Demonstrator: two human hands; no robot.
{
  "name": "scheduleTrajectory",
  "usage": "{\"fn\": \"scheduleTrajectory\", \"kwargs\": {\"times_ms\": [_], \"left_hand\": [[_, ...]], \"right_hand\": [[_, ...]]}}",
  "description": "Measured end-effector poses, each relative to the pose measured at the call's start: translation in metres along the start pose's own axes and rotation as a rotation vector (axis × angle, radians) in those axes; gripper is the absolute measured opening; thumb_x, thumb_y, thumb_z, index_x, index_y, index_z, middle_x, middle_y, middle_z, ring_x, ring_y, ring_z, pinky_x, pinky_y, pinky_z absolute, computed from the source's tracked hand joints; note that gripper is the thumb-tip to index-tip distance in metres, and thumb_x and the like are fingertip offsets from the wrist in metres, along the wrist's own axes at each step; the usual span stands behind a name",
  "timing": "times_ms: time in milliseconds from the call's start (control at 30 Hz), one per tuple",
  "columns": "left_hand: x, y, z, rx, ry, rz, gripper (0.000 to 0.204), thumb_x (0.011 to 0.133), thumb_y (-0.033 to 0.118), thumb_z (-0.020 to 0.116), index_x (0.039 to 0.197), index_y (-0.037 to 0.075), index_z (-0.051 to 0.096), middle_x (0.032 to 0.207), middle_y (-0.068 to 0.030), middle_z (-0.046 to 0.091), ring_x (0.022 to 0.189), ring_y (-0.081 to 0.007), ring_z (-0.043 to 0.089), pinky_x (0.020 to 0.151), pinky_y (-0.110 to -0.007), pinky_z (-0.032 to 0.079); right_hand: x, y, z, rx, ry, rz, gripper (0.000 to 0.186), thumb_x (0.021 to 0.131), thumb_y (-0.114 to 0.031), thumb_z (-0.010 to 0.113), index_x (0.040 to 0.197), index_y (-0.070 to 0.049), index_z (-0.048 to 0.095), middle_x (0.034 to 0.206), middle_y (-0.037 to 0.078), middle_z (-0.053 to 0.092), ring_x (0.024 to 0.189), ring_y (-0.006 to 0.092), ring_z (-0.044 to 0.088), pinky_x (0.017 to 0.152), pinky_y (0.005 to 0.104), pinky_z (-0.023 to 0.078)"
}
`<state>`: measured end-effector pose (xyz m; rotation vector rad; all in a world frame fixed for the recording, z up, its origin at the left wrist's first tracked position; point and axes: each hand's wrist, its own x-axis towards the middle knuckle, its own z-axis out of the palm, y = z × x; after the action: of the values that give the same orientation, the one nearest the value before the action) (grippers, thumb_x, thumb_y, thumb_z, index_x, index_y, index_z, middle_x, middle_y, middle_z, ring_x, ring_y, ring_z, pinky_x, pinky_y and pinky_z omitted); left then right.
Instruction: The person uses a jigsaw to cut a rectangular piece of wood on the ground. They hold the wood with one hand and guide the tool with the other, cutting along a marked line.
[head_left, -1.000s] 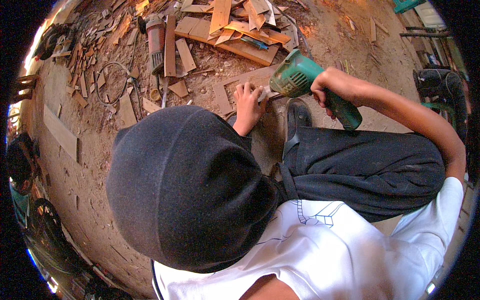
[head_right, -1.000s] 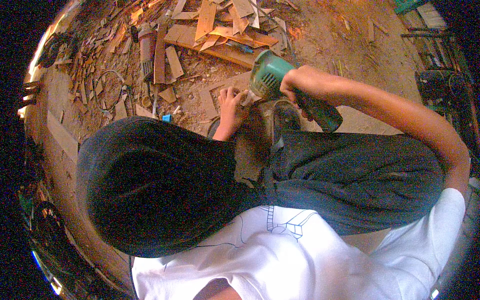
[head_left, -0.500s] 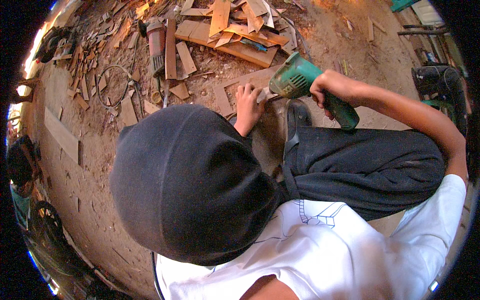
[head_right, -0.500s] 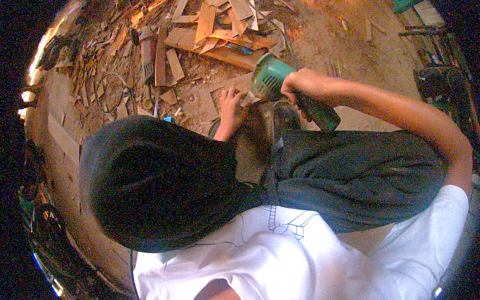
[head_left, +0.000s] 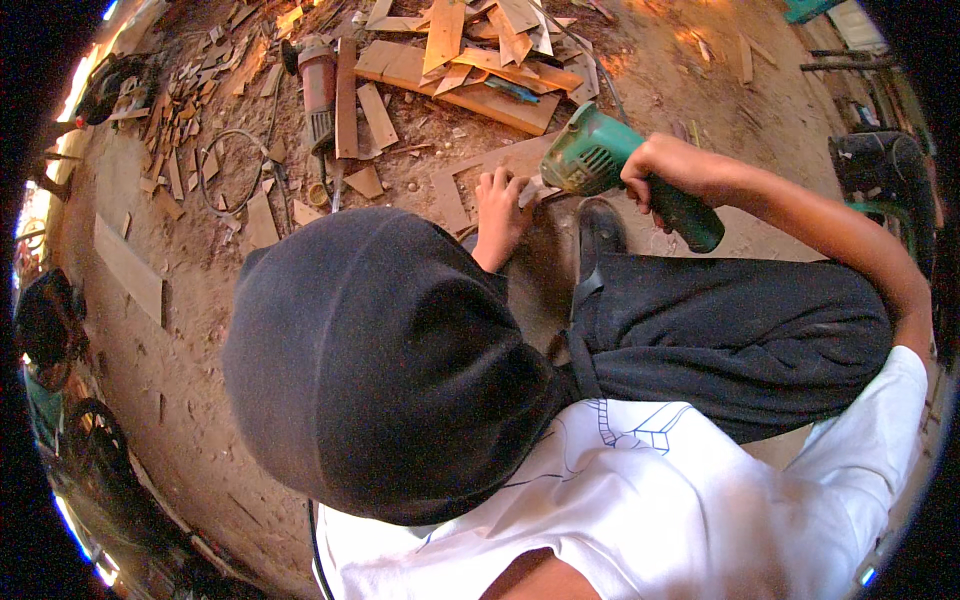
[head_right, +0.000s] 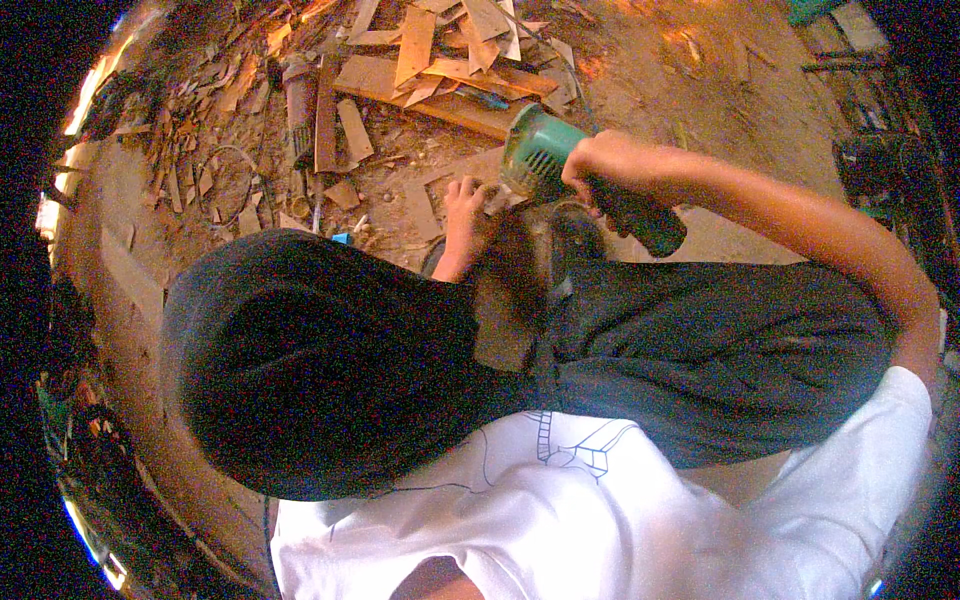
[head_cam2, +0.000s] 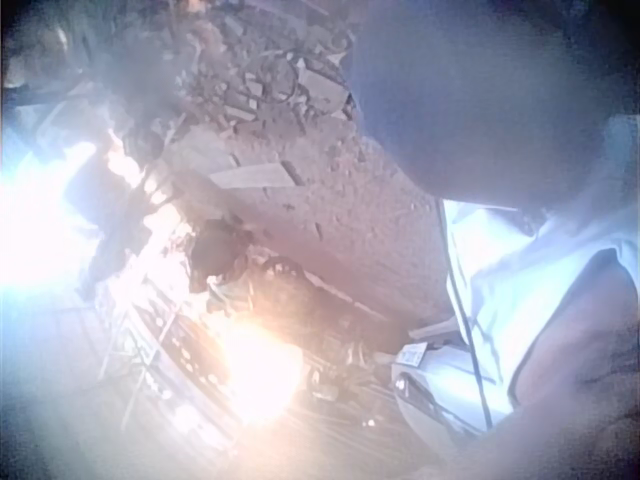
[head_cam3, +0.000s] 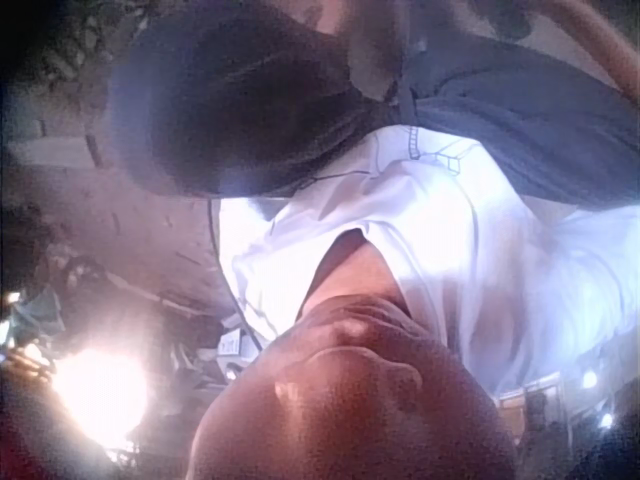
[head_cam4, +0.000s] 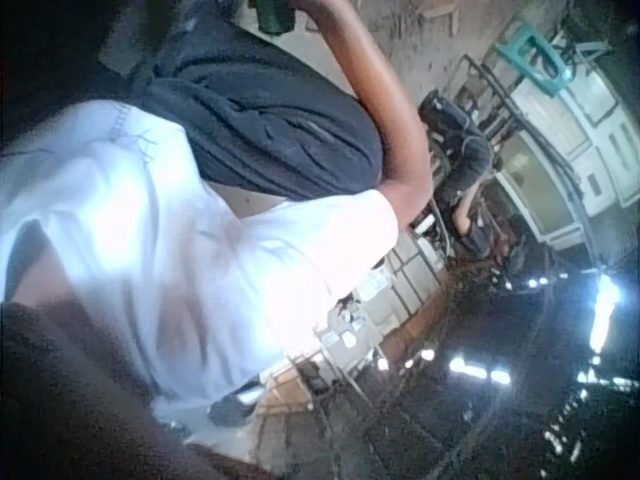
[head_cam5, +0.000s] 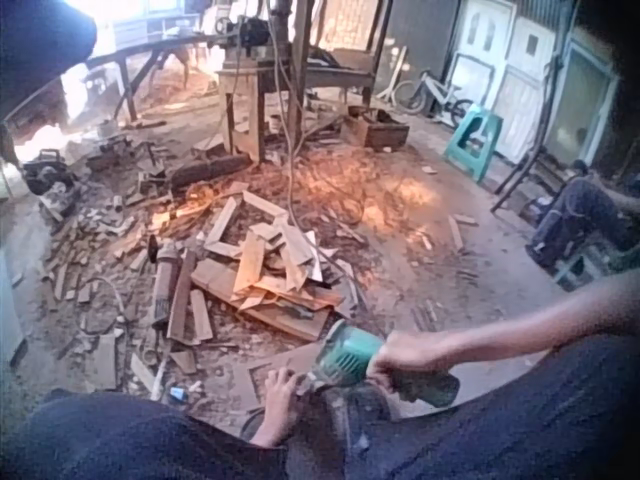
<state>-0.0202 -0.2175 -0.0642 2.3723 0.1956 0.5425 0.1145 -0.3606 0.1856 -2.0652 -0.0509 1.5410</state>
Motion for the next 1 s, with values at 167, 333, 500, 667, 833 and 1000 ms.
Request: {"fn": "scheduleTrajectory", "kwargs": {"times_ms": [167, 333, 500, 667, 833, 1000], "left_hand": [[-0.003, -0.004, -0.001, 0.057, 0.017, 0.001, 0.032, 0.071, 0.017, 0.072, 0.099, 0.007, 0.061, 0.099, -0.0105, 0.05, 0.096, -0.0315, 0.044, 0.079, -0.042, 0.035], [-0.002, 0.002, -0.005, 0.095, -0.006, -0.008, 0.031, 0.071, 0.017, 0.071, 0.099, 0.007, 0.06, 0.099, -0.0103, 0.049, 0.096, -0.0313, 0.044, 0.079, -0.041, 0.034], [0.001, 0.009, -0.005, 0.067, -0.016, -0.008, 0.033, 0.071, 0.018, 0.071, 0.101, 0.008, 0.059, 0.099, -0.011, 0.049, 0.096, -0.0316, 0.043, 0.08, -0.041, 0.034], [0.001, 0.009, -0.009, 0.096, -0.024, -0.006, 0.035, 0.071, 0.019, 0.072, 0.102, 0.008, 0.059, 0.1, -0.0118, 0.048, 0.097, -0.032, 0.043, 0.08, -0.041, 0.034], [0.001, 0.009, -0.01, 0.115, -0.032, 0.0, 0.036, 0.071, 0.019, 0.073, 0.102, 0.008, 0.058, 0.1, -0.0122, 0.048, 0.097, -0.0322, 0.043, 0.08, -0.041, 0.034], [0.001, 0.01, -0.007, 0.124, -0.021, 0.015, 0.037, 0.071, 0.02, 0.073, 0.102, 0.007, 0.058, 0.1, -0.0121, 0.048, 0.097, -0.0322, 0.043, 0.081, -0.042, 0.034]], "right_hand": [[0.007, -0.01, -0.008, 0.018, -0.053, 0.028, 0.013, 0.06, -0.012, 0.054, 0.064, 0.0, 0.05, 0.065, 0.015, 0.056, 0.044, 0.0255, 0.055, 0.042, 0.0401, 0.05], [0.008, -0.006, -0.015, 0.056, -0.068, 0.068, 0.02, 0.058, -0.013, 0.053, 0.072, 0.0, 0.051, 0.067, 0.016, 0.057, 0.045, 0.025, 0.055, 0.044, 0.0409, 0.051], [0.001, 0.001, -0.019, 0.006, -0.076, 0.046, 0.025, 0.062, -0.022, 0.054, 0.077, -0.004, 0.05, 0.067, 0.013, 0.055, 0.051, 0.0248, 0.054, 0.047, 0.0411, 0.048], [0.004, 0.006, -0.021, 0.038, -0.078, 0.048, 0.021, 0.062, -0.021, 0.054, 0.074, -0.004, 0.05, 0.066, 0.012, 0.054, 0.05, 0.0248, 0.053, 0.045, 0.0419, 0.046], [0.008, 0.017, -0.022, 0.135, -0.091, 0.041, 0.014, 0.061, -0.016, 0.054, 0.065, -0.003, 0.05, 0.064, 0.013, 0.053, 0.044, 0.0247, 0.052, 0.043, 0.0409, 0.048], [0.001, 0.009, -0.014, 0.066, -0.054, 0.004, 0.011, 0.061, -0.013, 0.053, 0.06, -0.003, 0.048, 0.061, 0.012, 0.051, 0.043, 0.0245, 0.053, 0.042, 0.0405, 0.048]]}}
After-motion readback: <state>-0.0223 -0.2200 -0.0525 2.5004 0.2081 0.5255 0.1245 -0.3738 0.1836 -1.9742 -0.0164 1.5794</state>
